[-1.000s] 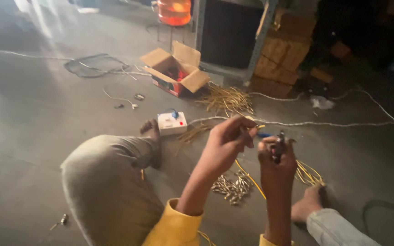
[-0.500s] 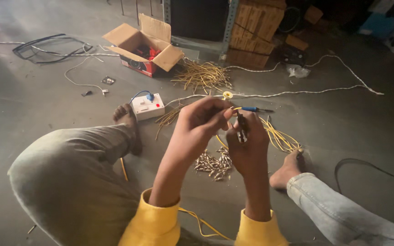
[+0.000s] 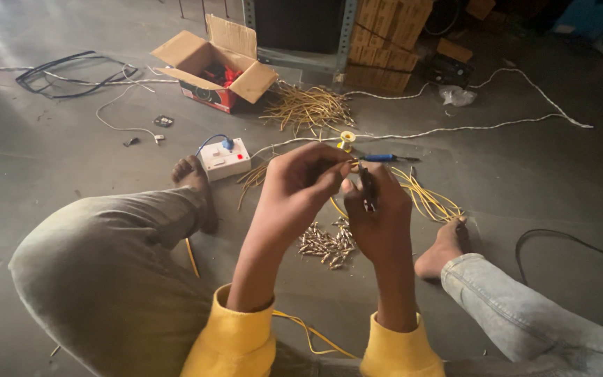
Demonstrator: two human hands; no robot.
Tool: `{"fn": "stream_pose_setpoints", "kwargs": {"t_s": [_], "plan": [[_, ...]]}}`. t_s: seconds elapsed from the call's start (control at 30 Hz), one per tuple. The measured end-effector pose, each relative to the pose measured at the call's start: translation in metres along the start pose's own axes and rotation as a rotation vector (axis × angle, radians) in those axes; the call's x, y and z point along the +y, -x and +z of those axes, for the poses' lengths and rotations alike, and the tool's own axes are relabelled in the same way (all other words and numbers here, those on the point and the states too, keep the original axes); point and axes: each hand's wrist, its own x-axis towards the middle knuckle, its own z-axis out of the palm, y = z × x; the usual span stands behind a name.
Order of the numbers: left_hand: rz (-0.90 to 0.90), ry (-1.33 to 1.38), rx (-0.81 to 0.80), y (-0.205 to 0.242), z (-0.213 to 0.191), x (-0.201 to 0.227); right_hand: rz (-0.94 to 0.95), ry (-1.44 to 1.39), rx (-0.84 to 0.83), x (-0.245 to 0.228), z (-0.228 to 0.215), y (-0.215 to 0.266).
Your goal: The person sits on the floor and uses wire strippers to remove the yellow insulation from multiple wires. They repeatedly strip the ends of the wires and place the stripped pieces on the floor.
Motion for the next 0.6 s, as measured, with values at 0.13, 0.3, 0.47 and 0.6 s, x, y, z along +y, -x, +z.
{"fn": "stream_pose_setpoints", "kwargs": {"t_s": [0.13, 0.3, 0.47, 0.6], "plan": [[-0.01, 0.013, -0.013, -0.002, 0.0, 0.001, -0.035, -0.033, 0.023, 0.003, 0.002, 0.0], [-0.019, 0.031, -0.038, -0.003, 0.002, 0.008, 0.008, -0.032, 0.014, 0.009, 0.002, 0.003], [0.02, -0.345, 0.011, 0.004, 0.006, 0.014, 0.073, 0.046, -0.055, 0.019, -0.002, 0.003], [0.23, -0.56, 0.198, 0.006, 0.017, 0.007, 0.024, -0.001, -0.052, 0.02, 0.0, 0.006]]}}
